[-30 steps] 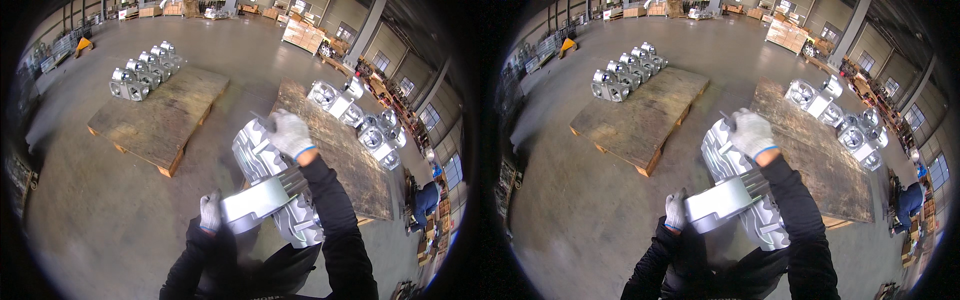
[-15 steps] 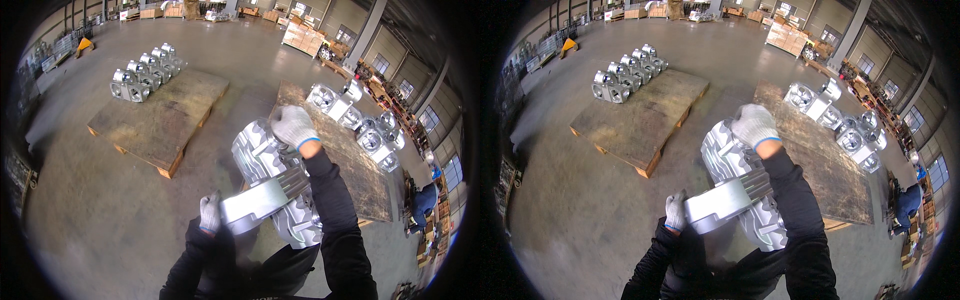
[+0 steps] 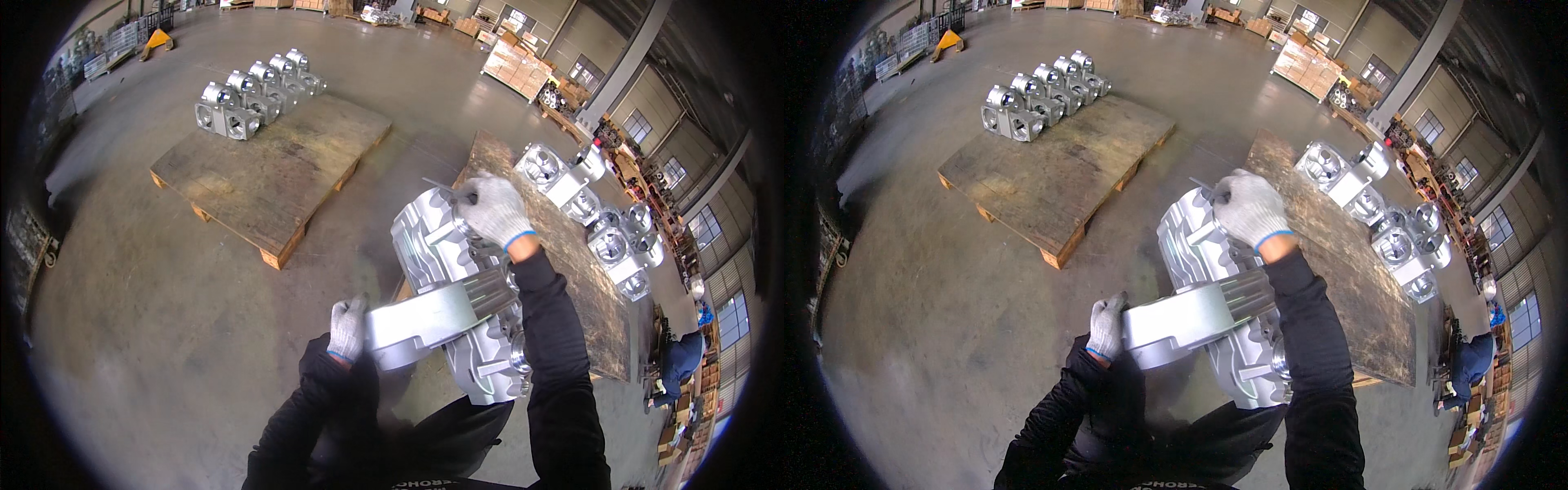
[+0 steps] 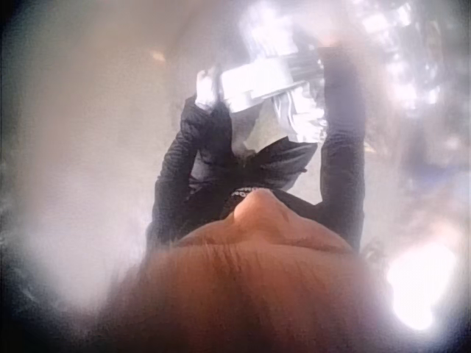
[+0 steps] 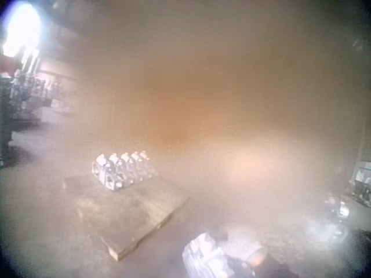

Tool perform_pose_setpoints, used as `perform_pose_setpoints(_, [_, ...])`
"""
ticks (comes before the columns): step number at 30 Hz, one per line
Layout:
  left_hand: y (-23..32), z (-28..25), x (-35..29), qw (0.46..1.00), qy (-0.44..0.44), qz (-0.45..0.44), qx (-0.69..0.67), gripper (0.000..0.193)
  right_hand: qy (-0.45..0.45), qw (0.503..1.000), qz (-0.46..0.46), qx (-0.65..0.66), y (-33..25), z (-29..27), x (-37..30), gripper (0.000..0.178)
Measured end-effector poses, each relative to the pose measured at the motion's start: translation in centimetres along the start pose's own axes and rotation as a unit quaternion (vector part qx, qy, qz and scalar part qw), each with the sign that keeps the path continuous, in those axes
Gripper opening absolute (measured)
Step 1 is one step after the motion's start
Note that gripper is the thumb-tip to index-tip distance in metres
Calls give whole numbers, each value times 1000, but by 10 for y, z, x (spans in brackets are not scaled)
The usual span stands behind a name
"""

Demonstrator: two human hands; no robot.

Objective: The person uses a metal file to smooth the edges and surfaces of a large silver metal part. They repeatedly reposition the part on a wooden pallet and file different sides and edges. The person wears gloves and works in a warehouse with other similar parts nearby.

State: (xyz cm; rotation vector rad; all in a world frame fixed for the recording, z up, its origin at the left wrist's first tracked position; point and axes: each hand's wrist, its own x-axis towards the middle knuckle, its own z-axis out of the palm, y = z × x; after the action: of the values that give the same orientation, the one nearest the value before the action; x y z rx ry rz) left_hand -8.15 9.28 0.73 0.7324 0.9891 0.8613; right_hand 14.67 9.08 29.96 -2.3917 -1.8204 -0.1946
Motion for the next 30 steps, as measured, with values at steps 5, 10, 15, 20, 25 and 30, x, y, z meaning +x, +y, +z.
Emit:
perform_pose_setpoints(5, [5, -1, -3, 1000, -15, 3, 14, 41, -51, 997, -17, -56, -10, -36, 25, 24])
perform_pose_setpoints(10, [5, -4, -1, 999, -38, 14, 35, 44, -91, 993, -57, -50, -19, -27, 37, 28])
perform_pose_setpoints(15, [4, -3, 0, 998, -43, 19, 42, 46, -67, 992, -46, -99, -23, -7, 32, 27])
perform_pose_setpoints(20, [5, -4, 0, 998, -40, 13, 42, 44, 35, 989, -98, -109, -34, -2, 23, 19])
perform_pose_setpoints(25, [2, -5, 0, 997, -46, 23, 53, 42, 67, 977, -142, -142, -30, 18, 20, 17])
perform_pose_setpoints(30, [-1, 0, 1, 999, -25, 25, 41, 40, 35, 978, -155, -133, -26, 28, 22, 19])
